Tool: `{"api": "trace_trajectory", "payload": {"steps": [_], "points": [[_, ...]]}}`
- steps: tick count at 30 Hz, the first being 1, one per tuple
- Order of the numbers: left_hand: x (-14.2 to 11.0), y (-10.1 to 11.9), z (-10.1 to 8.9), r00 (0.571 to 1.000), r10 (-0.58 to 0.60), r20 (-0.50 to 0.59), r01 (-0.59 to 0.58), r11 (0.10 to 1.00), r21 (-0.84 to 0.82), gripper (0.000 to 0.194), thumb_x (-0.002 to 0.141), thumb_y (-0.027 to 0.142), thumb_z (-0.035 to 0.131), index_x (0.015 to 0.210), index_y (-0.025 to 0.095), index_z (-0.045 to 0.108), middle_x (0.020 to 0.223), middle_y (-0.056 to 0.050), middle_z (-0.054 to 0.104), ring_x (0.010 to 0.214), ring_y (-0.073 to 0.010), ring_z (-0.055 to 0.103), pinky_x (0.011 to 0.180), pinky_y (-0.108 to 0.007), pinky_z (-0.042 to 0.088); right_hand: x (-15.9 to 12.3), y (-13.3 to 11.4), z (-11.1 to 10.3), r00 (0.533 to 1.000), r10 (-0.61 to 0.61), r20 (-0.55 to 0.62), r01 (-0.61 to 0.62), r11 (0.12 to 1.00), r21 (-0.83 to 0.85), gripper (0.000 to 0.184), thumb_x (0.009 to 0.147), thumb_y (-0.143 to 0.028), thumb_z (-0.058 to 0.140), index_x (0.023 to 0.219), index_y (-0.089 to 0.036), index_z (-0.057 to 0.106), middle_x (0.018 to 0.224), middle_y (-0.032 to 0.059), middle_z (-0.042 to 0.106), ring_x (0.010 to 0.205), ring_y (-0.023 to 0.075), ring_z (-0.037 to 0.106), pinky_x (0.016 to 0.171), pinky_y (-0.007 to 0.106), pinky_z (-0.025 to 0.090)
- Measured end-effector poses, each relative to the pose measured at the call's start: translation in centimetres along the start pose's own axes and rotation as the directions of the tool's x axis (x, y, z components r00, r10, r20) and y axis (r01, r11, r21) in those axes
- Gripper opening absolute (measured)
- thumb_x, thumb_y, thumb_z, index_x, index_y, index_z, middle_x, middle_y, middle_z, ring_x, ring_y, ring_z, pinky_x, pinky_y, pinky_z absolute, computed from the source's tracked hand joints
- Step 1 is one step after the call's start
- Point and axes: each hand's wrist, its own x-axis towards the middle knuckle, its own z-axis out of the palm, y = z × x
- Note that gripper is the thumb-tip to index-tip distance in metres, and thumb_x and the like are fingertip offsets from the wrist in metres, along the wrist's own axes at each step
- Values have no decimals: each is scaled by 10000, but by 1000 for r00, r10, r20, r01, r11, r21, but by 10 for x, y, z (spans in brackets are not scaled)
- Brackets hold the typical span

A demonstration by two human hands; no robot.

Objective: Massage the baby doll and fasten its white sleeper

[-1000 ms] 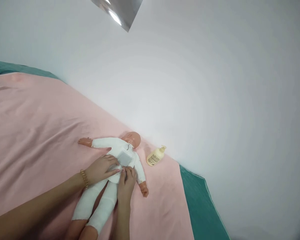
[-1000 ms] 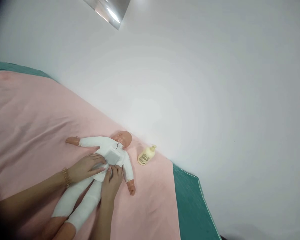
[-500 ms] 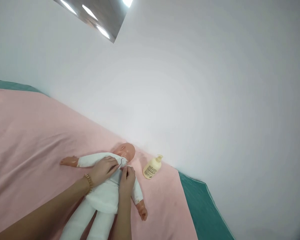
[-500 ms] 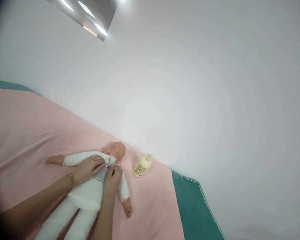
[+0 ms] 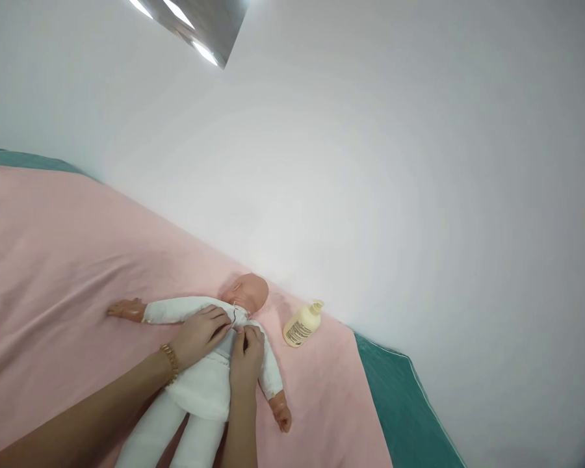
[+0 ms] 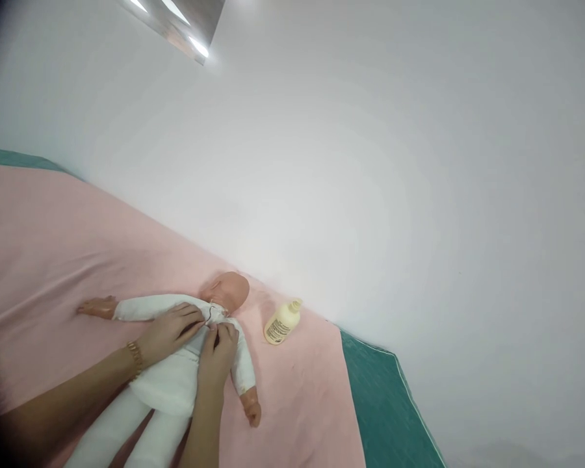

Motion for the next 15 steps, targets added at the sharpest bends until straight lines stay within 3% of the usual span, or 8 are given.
{"api": "trace_trajectory", "payload": {"steps": [4, 15], "points": [[-2, -3, 4, 995, 65, -80, -67, 997, -32, 271, 976, 289, 395, 1024, 195, 644, 1075, -63, 668, 1047, -227, 555, 955, -384, 400, -4, -1, -2, 999, -46, -20, 46, 999, 27, 234, 957, -257, 441, 939, -207, 668, 1013, 69, 643, 1001, 212, 553, 902, 328, 399], [0, -3, 5, 1000, -21, 20, 22, 999, -40, 298, 974, 316, 409, 923, 176, 666, 902, -65, 698, 912, -232, 594, 887, -397, 428, 1, 6, 4, 995, 15, 96, -5, 995, -100, 240, 935, -217, 454, 854, -200, 679, 949, 73, 670, 947, 243, 569, 870, 365, 407]]}}
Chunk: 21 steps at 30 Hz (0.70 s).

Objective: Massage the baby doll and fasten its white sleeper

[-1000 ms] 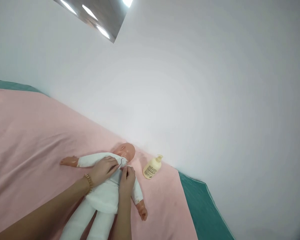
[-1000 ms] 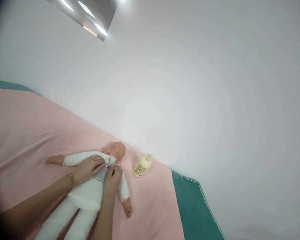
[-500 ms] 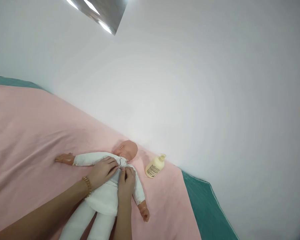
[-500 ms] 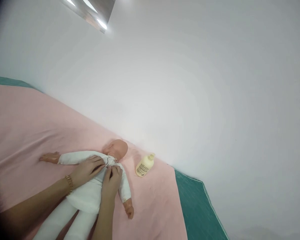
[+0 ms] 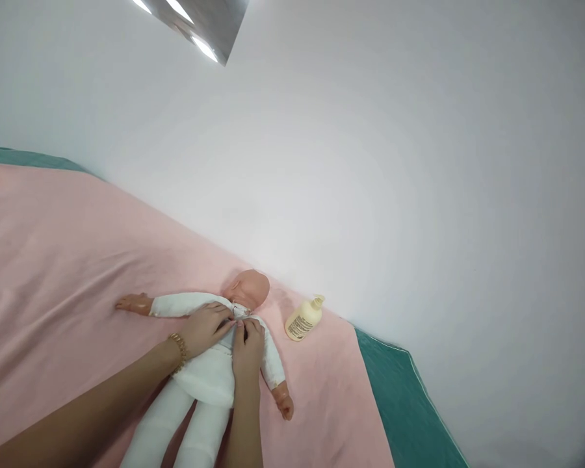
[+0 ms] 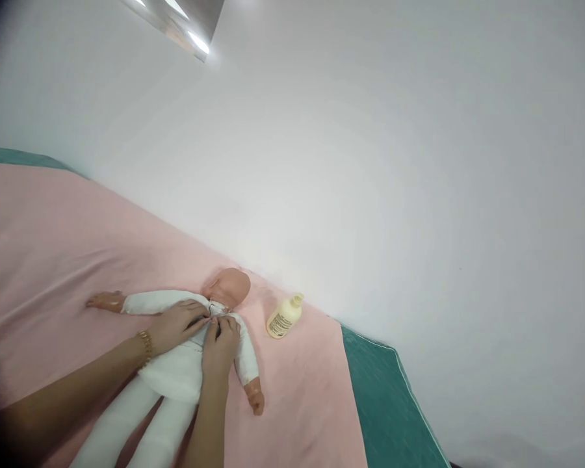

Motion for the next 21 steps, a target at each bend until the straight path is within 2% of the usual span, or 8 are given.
{"api": "trace_trajectory", "payload": {"steps": [4, 7, 12, 15, 19, 21], "points": [[-2, -6, 3, 999, 36, -31, -37, 999, -19, 273, 970, 333, 422, 1048, 194, 643, 1064, -61, 686, 1025, -232, 578, 949, -401, 407, -4, 0, -2, 998, -47, -29, 48, 998, 49, 249, 955, -247, 431, 1001, -207, 672, 1059, 76, 661, 1035, 231, 563, 932, 365, 405], [-3, -10, 5, 998, 42, -51, -43, 999, -25, 281, 962, 341, 444, 1149, 210, 609, 1176, -56, 659, 1120, -232, 547, 1003, -405, 380, -5, 1, -2, 998, -66, -18, 67, 998, 16, 291, 960, -275, 429, 1147, -205, 641, 1187, 95, 633, 1147, 246, 525, 999, 399, 377], [-2, -12, 5, 1000, -18, -16, 17, 998, -57, 282, 962, 372, 446, 1089, 208, 638, 1098, -51, 687, 1074, -230, 573, 988, -405, 403, -2, 2, 1, 999, -26, 35, 28, 999, -45, 309, 965, -296, 422, 1138, -215, 664, 1207, 100, 638, 1168, 275, 520, 1007, 446, 375], [-2, -12, 4, 1000, -6, -10, 6, 996, -87, 306, 964, 388, 434, 1096, 205, 641, 1099, -55, 692, 1063, -230, 585, 989, -403, 411, -2, 2, 1, 999, -26, 28, 26, 999, -20, 318, 969, -309, 411, 1131, -216, 669, 1189, 102, 645, 1159, 274, 525, 1013, 458, 374], [-5, -10, -3, 993, -16, -117, -4, 986, -168, 348, 980, 397, 383, 1073, 193, 649, 1110, -67, 693, 1057, -225, 595, 979, -383, 429, -10, 0, -7, 996, -64, -63, 71, 990, 120, 335, 975, -358, 407, 1157, -205, 644, 1205, 108, 624, 1170, 242, 526, 1033, 430, 383], [-10, -6, -10, 981, -35, -192, -6, 978, -207, 369, 989, 397, 357, 1019, 187, 659, 1070, -71, 700, 1034, -222, 600, 960, -370, 440, -19, -2, -13, 990, -38, -137, 64, 979, 195, 346, 977, -381, 401, 1138, -199, 647, 1210, 114, 605, 1179, 233, 523, 1034, 410, 394]]}}
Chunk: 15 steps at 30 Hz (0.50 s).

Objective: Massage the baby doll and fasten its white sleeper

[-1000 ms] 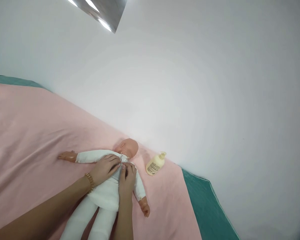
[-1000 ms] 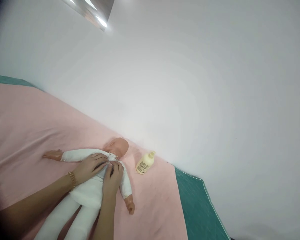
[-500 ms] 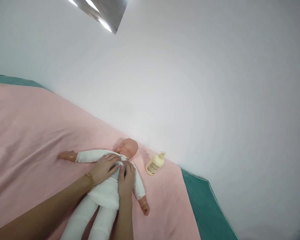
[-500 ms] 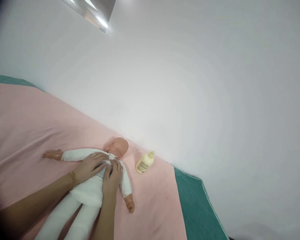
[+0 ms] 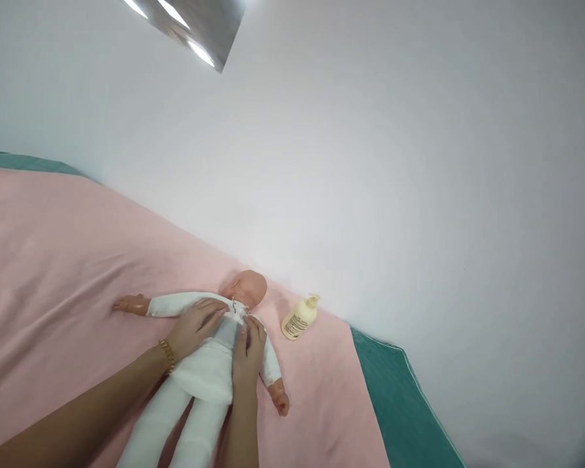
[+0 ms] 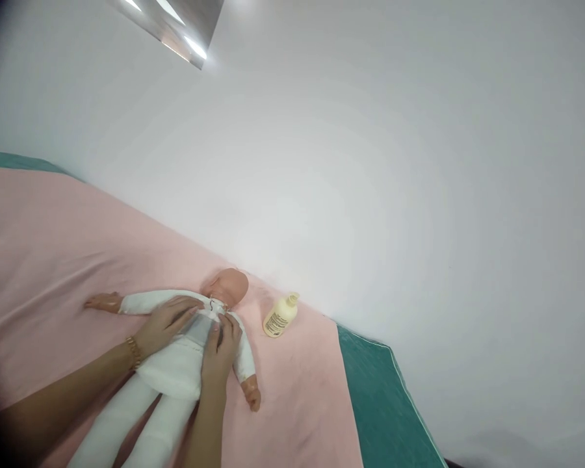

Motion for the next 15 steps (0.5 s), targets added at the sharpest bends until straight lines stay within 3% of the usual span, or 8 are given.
{"api": "trace_trajectory", "payload": {"steps": [3, 6, 11, 15], "points": [[-12, 11, -10, 996, 17, -87, -22, 998, -58, 385, 1000, 372, 326, 924, 188, 655, 963, -59, 704, 970, -211, 604, 914, -346, 454, -22, -7, -11, 994, 49, -99, -39, 995, 97, 364, 984, -395, 384, 1043, -188, 679, 1156, 122, 593, 1143, 235, 543, 980, 385, 438], [-34, 22, -17, 995, 36, -97, -46, 994, -103, 400, 1007, 334, 294, 840, 194, 629, 845, -38, 680, 861, -189, 602, 845, -322, 465, -49, -14, -19, 994, 52, -93, -39, 989, 140, 371, 994, -376, 371, 941, -199, 693, 1059, 104, 594, 1053, 229, 572, 936, 381, 455], [-70, 28, -24, 994, 108, -3, -106, 971, -214, 409, 1011, 299, 271, 821, 194, 618, 800, -39, 648, 797, -173, 583, 788, -310, 466, -84, -26, -26, 1000, -29, 8, 28, 992, 120, 385, 1001, -359, 350, 873, -230, 690, 952, 70, 597, 966, 221, 579, 880, 388, 451], [-80, 30, -28, 983, 157, 92, -126, 953, -277, 417, 1012, 310, 274, 819, 198, 626, 788, -42, 638, 793, -181, 565, 765, -308, 458, -88, -30, -27, 998, -41, 39, 37, 993, 110, 378, 996, -334, 376, 824, -234, 697, 865, 59, 612, 885, 217, 580, 790, 368, 451]]}}
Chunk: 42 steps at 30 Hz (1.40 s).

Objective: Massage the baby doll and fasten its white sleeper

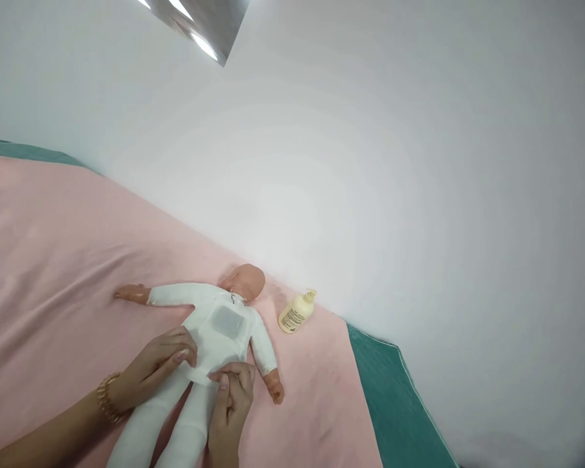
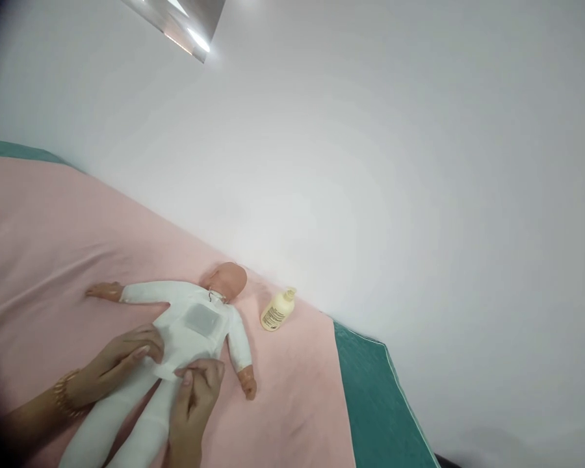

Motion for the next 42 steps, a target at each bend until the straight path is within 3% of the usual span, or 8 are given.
{"api": "trace_trajectory", "payload": {"steps": [8, 13, 18, 25, 32, 37, 42], "points": [[7, -3, 5, 987, -118, 107, 114, 993, 44, 428, 1002, 349, 310, 754, 195, 622, 736, -23, 621, 750, -171, 555, 746, -270, 437, 12, 4, 7, 996, 73, 55, -72, 997, -13, 367, 967, -291, 448, 726, -249, 720, 750, 28, 617, 807, 200, 584, 752, 339, 452], [4, -5, 4, 994, -65, 87, 63, 998, 24, 461, 1006, 403, 266, 800, 194, 622, 783, -40, 627, 784, -186, 549, 763, -297, 439, 9, -3, 4, 997, 72, 41, -71, 997, -14, 360, 976, -298, 430, 770, -239, 719, 807, 45, 621, 855, 209, 589, 786, 353, 464], [3, -2, 1, 997, 29, 73, -35, 996, 80, 488, 1006, 445, 241, 909, 202, 654, 952, -71, 654, 932, -218, 548, 899, -367, 423, 8, -10, 2, 999, 48, 7, -48, 999, -25, 350, 991, -329, 395, 919, -234, 723, 1015, 86, 612, 1023, 236, 576, 895, 396, 456], [12, 9, 0, 980, -62, 188, 41, 993, 112, 351, 994, 331, 327, 887, 208, 638, 913, -41, 664, 915, -202, 552, 873, -335, 423, 12, -3, 6, 992, 113, 48, -111, 992, -54, 367, 1002, -324, 383, 902, -247, 728, 997, 70, 630, 1024, 225, 584, 907, 381, 445], [11, 7, 2, 983, -84, 161, 67, 992, 107, 356, 990, 320, 324, 905, 199, 648, 925, -48, 668, 927, -205, 558, 891, -334, 431, 10, -3, 7, 994, 103, 42, -101, 994, -47, 341, 1001, -297, 383, 917, -244, 708, 1016, 72, 625, 1035, 225, 576, 925, 381, 433], [6, 2, 2, 995, -49, 85, 33, 982, 184, 312, 971, 306, 362, 989, 217, 661, 1076, -49, 662, 1056, -216, 537, 1004, -383, 372, 8, -4, 4, 999, 49, 13, -48, 993, -103, 307, 999, -323, 390, 1031, -255, 687, 1159, 88, 583, 1145, 239, 527, 984, 407, 405], [10, 5, 1, 984, -107, 142, 73, 971, 227, 289, 976, 296, 383, 1006, 228, 662, 1083, -37, 668, 1072, -211, 537, 993, -368, 365, 10, -5, 4, 997, 69, 31, -64, 987, -149, 326, 1003, -343, 373, 1058, -266, 685, 1176, 83, 591, 1165, 241, 529, 998, 418, 402]]}}
